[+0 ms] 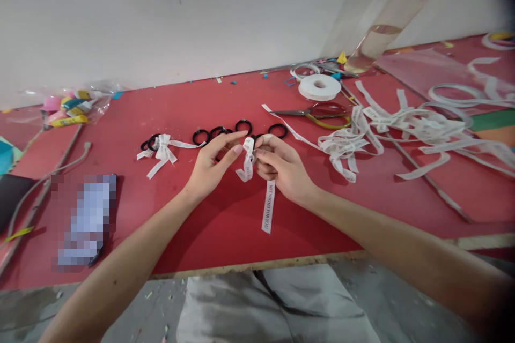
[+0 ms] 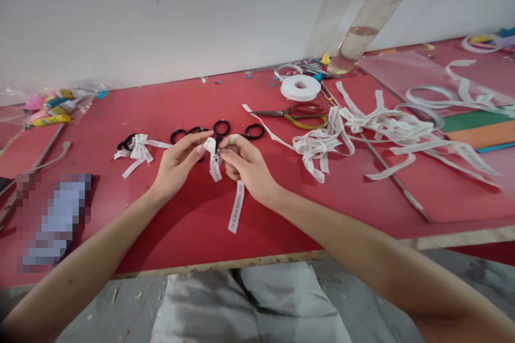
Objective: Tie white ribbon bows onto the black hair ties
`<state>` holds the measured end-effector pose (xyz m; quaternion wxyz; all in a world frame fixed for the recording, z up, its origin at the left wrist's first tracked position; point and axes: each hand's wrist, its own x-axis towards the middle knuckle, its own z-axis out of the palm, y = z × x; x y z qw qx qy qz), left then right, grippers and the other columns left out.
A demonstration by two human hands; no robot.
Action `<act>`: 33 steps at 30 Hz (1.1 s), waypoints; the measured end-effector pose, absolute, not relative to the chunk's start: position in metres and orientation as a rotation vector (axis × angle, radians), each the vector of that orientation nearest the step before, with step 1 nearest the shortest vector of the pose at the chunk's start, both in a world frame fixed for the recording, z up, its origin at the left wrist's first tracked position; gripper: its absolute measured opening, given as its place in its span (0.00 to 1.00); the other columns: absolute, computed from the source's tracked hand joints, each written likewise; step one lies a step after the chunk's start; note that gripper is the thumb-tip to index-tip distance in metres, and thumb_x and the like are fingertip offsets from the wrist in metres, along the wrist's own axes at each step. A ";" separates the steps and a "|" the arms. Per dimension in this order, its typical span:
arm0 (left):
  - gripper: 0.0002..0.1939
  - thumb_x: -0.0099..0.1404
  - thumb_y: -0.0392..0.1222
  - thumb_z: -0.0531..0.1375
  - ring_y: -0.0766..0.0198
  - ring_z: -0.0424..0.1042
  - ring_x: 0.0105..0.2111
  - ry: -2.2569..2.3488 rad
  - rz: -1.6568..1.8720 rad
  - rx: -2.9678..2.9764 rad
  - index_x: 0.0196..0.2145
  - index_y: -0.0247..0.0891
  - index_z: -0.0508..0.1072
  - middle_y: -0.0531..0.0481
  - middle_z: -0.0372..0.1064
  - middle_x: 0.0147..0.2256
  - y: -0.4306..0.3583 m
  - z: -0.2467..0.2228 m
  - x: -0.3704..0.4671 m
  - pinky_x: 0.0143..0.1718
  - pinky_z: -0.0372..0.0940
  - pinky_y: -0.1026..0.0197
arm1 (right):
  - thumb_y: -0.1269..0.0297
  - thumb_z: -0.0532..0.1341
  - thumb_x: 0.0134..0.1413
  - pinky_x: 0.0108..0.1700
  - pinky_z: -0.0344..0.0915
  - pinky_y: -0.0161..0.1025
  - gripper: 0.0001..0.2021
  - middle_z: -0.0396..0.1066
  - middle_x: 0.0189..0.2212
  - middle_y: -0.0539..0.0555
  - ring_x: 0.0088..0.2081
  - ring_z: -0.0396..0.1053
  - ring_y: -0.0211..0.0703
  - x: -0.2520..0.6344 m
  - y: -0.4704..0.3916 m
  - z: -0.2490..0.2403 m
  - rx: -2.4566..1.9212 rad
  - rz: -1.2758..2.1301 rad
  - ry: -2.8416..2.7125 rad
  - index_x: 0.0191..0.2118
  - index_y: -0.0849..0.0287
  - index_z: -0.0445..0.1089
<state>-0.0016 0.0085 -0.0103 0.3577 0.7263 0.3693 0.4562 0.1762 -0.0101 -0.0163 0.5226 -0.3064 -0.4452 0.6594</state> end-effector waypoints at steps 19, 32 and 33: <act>0.10 0.70 0.38 0.59 0.67 0.70 0.35 1.138 1.491 2.443 0.47 0.42 0.78 0.49 0.73 0.35 0.012 -0.005 -0.007 0.38 0.66 0.62 | 0.57 0.63 0.59 0.18 0.51 0.30 0.11 0.61 0.19 0.41 0.17 0.53 0.28 0.178 -0.003 -0.019 -0.777 1.596 -1.108 0.44 0.55 0.67; 0.20 0.67 0.28 0.58 0.69 0.70 0.37 1.071 1.482 2.301 0.53 0.44 0.75 0.49 0.70 0.40 0.019 -0.012 -0.014 0.31 0.65 0.69 | 0.57 0.66 0.58 0.54 0.69 0.45 0.16 0.73 0.42 0.52 0.46 0.73 0.42 0.181 -0.007 -0.023 -0.874 1.076 -1.448 0.51 0.51 0.69; 0.21 0.67 0.28 0.58 0.69 0.70 0.37 1.001 1.454 2.307 0.54 0.45 0.74 0.48 0.71 0.40 0.017 -0.012 -0.011 0.32 0.65 0.69 | 0.56 0.66 0.57 0.55 0.70 0.46 0.21 0.72 0.44 0.52 0.47 0.73 0.43 0.181 -0.007 -0.024 -0.861 1.105 -1.423 0.55 0.49 0.66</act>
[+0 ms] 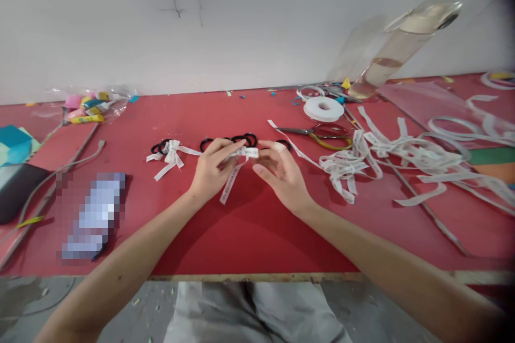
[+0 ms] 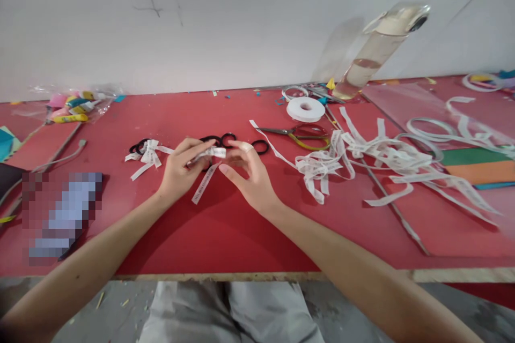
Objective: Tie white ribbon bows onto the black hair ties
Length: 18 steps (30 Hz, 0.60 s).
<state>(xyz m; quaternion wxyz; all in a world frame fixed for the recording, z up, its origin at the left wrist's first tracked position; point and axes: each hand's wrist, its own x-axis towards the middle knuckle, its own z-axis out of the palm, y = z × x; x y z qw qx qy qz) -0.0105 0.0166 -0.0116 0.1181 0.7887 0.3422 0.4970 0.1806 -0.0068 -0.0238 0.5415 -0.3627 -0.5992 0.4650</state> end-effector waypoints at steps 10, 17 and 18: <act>0.18 0.69 0.36 0.59 0.68 0.74 0.41 0.845 1.323 1.880 0.56 0.45 0.72 0.46 0.67 0.48 0.005 -0.017 0.002 0.42 0.74 0.64 | 0.53 0.66 0.56 0.42 0.74 0.42 0.11 0.75 0.38 0.51 0.34 0.73 0.39 0.180 -0.003 -0.023 -0.973 1.180 -1.329 0.40 0.53 0.74; 0.18 0.67 0.40 0.62 0.73 0.75 0.31 0.856 1.303 1.582 0.55 0.43 0.70 0.47 0.65 0.48 0.006 -0.016 0.003 0.34 0.76 0.66 | 0.55 0.69 0.51 0.36 0.75 0.40 0.11 0.77 0.39 0.51 0.31 0.72 0.37 0.179 -0.002 -0.020 -1.002 1.301 -1.265 0.39 0.55 0.76; 0.19 0.67 0.41 0.63 0.72 0.75 0.31 0.858 1.287 1.556 0.55 0.43 0.69 0.46 0.65 0.50 0.006 -0.016 0.004 0.33 0.76 0.67 | 0.56 0.69 0.51 0.37 0.75 0.40 0.11 0.77 0.38 0.51 0.29 0.71 0.37 0.179 -0.002 -0.021 -1.008 1.291 -1.242 0.38 0.55 0.76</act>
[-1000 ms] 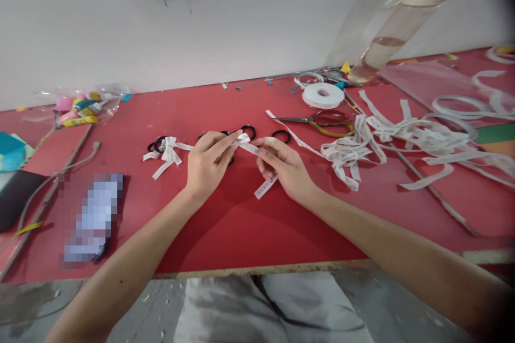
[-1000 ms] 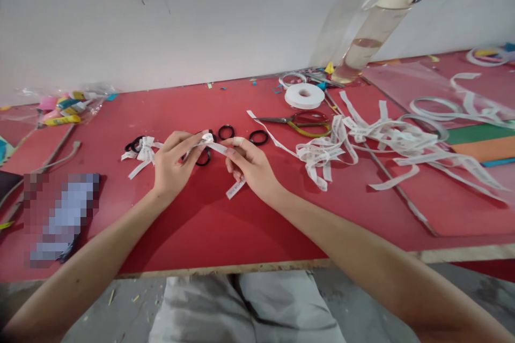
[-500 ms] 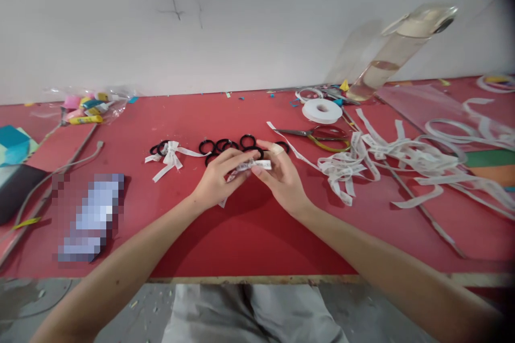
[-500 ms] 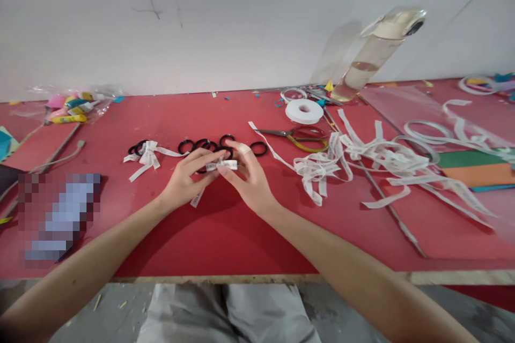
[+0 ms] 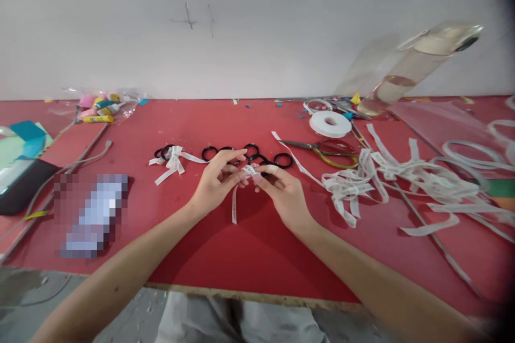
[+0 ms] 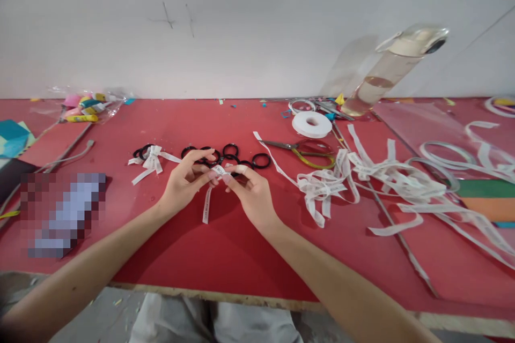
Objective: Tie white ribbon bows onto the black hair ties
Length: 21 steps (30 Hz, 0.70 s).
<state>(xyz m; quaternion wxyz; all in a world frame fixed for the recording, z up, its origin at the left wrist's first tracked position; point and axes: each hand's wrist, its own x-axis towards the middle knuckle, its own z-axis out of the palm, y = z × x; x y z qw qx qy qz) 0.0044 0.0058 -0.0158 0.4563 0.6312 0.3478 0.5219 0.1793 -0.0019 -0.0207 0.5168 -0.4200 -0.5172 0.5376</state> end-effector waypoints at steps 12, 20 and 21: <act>0.31 0.63 0.44 0.66 0.69 0.76 0.28 0.966 0.993 1.413 0.61 0.43 0.63 0.44 0.69 0.48 0.004 -0.015 0.006 0.30 0.74 0.64 | 0.55 0.70 0.49 0.35 0.71 0.39 0.13 0.74 0.32 0.49 0.27 0.69 0.36 0.178 0.000 -0.021 -1.033 1.335 -1.179 0.37 0.56 0.75; 0.14 0.63 0.46 0.65 0.68 0.71 0.33 1.014 1.147 1.584 0.45 0.39 0.76 0.51 0.70 0.33 0.011 -0.009 -0.004 0.33 0.69 0.67 | 0.55 0.70 0.51 0.33 0.73 0.38 0.18 0.69 0.30 0.47 0.27 0.69 0.35 0.179 0.003 -0.019 -0.962 1.329 -1.219 0.46 0.54 0.71; 0.14 0.63 0.46 0.66 0.68 0.71 0.32 0.996 1.141 1.575 0.45 0.39 0.76 0.52 0.70 0.32 0.011 -0.008 -0.004 0.32 0.69 0.67 | 0.55 0.70 0.51 0.34 0.74 0.39 0.18 0.70 0.32 0.47 0.28 0.70 0.35 0.179 0.003 -0.020 -0.955 1.327 -1.214 0.47 0.53 0.71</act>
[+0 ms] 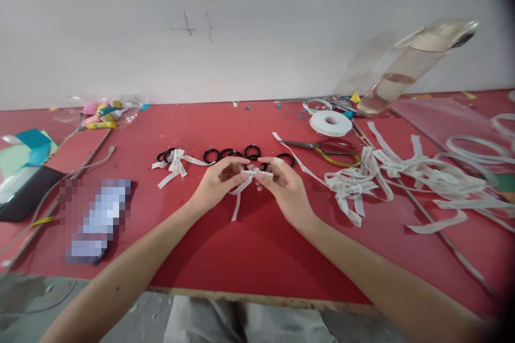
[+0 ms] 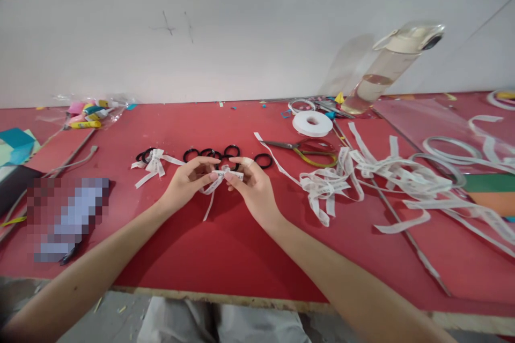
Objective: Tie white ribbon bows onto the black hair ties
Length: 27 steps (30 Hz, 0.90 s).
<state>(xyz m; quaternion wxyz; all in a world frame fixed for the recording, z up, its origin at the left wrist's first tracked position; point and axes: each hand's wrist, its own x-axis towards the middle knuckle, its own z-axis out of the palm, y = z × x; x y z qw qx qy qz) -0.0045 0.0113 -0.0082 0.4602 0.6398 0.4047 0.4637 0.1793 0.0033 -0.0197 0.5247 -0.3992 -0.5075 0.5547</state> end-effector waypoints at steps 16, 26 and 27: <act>0.07 0.60 0.42 0.67 0.67 0.74 0.31 1.078 1.046 1.667 0.33 0.36 0.74 0.51 0.75 0.32 0.008 -0.010 0.000 0.34 0.71 0.65 | 0.59 0.72 0.47 0.41 0.74 0.40 0.19 0.71 0.32 0.46 0.33 0.71 0.36 0.181 0.007 -0.025 -0.858 1.428 -0.931 0.46 0.51 0.71; 0.09 0.62 0.45 0.65 0.65 0.74 0.34 1.035 0.915 1.668 0.35 0.36 0.78 0.48 0.77 0.35 0.007 -0.008 -0.002 0.37 0.69 0.62 | 0.58 0.71 0.49 0.42 0.72 0.40 0.15 0.69 0.33 0.46 0.35 0.70 0.37 0.179 0.005 -0.022 -0.821 1.448 -0.950 0.43 0.49 0.71; 0.09 0.63 0.45 0.65 0.64 0.74 0.35 1.025 0.913 1.685 0.35 0.37 0.79 0.47 0.78 0.35 0.007 -0.008 -0.002 0.39 0.69 0.61 | 0.58 0.70 0.50 0.43 0.72 0.41 0.14 0.69 0.33 0.47 0.35 0.70 0.37 0.180 0.005 -0.022 -0.830 1.447 -0.968 0.43 0.49 0.71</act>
